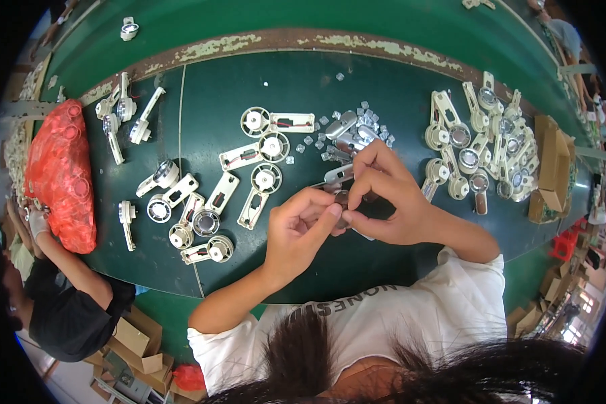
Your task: The person assembles small mechanical components by hand, inserting metal plates into plastic housings on a factory assembly line.
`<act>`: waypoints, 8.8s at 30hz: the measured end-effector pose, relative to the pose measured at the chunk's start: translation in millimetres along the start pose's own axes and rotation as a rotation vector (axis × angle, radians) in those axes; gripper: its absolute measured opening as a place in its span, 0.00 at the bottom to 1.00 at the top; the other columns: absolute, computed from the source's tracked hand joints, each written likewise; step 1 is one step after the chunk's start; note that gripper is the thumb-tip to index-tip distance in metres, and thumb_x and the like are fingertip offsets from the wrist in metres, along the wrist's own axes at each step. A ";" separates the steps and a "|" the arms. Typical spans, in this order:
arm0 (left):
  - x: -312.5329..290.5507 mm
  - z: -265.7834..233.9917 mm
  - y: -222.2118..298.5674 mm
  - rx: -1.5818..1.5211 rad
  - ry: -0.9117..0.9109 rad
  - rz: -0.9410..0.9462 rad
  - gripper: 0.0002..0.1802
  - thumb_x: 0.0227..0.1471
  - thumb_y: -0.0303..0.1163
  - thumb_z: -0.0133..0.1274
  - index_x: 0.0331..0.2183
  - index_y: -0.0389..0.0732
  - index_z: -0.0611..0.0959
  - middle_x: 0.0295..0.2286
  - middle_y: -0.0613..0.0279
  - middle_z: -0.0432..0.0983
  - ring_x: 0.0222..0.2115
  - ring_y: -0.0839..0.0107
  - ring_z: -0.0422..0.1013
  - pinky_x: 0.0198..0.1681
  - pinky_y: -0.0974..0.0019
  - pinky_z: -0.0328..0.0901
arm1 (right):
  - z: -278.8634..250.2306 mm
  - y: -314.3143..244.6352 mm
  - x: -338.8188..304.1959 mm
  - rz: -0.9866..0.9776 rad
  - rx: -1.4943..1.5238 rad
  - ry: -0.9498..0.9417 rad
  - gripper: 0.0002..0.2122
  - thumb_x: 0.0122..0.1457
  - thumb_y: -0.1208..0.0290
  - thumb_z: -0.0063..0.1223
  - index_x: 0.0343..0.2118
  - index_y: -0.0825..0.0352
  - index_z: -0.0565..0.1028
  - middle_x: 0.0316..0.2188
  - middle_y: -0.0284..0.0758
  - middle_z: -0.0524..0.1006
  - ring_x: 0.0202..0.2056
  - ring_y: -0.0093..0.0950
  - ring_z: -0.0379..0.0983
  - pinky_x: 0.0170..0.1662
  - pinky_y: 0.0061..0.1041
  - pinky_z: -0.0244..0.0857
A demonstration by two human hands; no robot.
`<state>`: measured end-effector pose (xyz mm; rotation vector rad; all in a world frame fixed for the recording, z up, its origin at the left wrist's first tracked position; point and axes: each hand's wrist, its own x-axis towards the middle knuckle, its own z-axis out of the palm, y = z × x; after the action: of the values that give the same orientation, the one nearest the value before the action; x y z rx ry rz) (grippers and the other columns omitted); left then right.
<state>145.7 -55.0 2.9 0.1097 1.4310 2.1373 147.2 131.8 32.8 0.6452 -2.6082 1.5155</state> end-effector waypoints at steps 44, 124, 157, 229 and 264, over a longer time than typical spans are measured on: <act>-1.3 1.0 -8.1 -0.031 -0.047 -0.261 0.10 0.56 0.27 0.47 0.38 0.31 0.77 0.31 0.58 0.78 0.31 0.75 0.75 0.35 0.73 0.72 | 17.0 5.6 -5.1 0.233 0.243 0.189 0.11 0.49 0.69 0.60 0.31 0.67 0.70 0.23 0.32 0.73 0.23 0.18 0.70 0.25 0.19 0.62; 6.5 -13.3 9.1 1.352 0.079 0.529 0.17 0.44 0.29 0.58 0.39 0.37 0.77 0.24 0.61 0.69 0.22 0.66 0.68 0.22 0.65 0.64 | -126.2 198.8 251.0 0.484 0.021 0.227 0.08 0.49 0.71 0.55 0.33 0.62 0.73 0.21 0.30 0.72 0.19 0.21 0.67 0.19 0.23 0.61; 2.4 -12.0 23.6 0.141 0.028 -0.039 0.08 0.53 0.22 0.49 0.36 0.29 0.76 0.28 0.57 0.77 0.27 0.75 0.74 0.32 0.73 0.71 | -24.1 5.9 19.4 0.074 0.217 -0.008 0.05 0.47 0.83 0.55 0.29 0.70 0.74 0.27 0.36 0.74 0.28 0.27 0.73 0.31 0.23 0.67; 3.8 -16.1 -2.2 -0.061 -0.081 -0.036 0.04 0.54 0.24 0.49 0.29 0.36 0.71 0.25 0.67 0.73 0.26 0.83 0.69 0.28 0.77 0.65 | -42.3 17.3 44.5 0.255 0.616 0.038 0.06 0.54 0.78 0.52 0.35 0.67 0.70 0.29 0.30 0.68 0.28 0.14 0.65 0.29 0.13 0.60; -0.2 -4.2 -1.2 -0.095 -0.086 -0.278 0.11 0.56 0.29 0.48 0.39 0.31 0.77 0.31 0.54 0.78 0.31 0.70 0.76 0.33 0.71 0.73 | 27.5 21.4 7.3 0.141 0.299 0.182 0.12 0.48 0.69 0.60 0.32 0.67 0.71 0.27 0.34 0.69 0.28 0.26 0.67 0.31 0.23 0.61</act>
<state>144.8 -58.2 0.1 -0.0316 1.2161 1.9431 136.8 115.5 2.9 0.3240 -2.3586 1.9281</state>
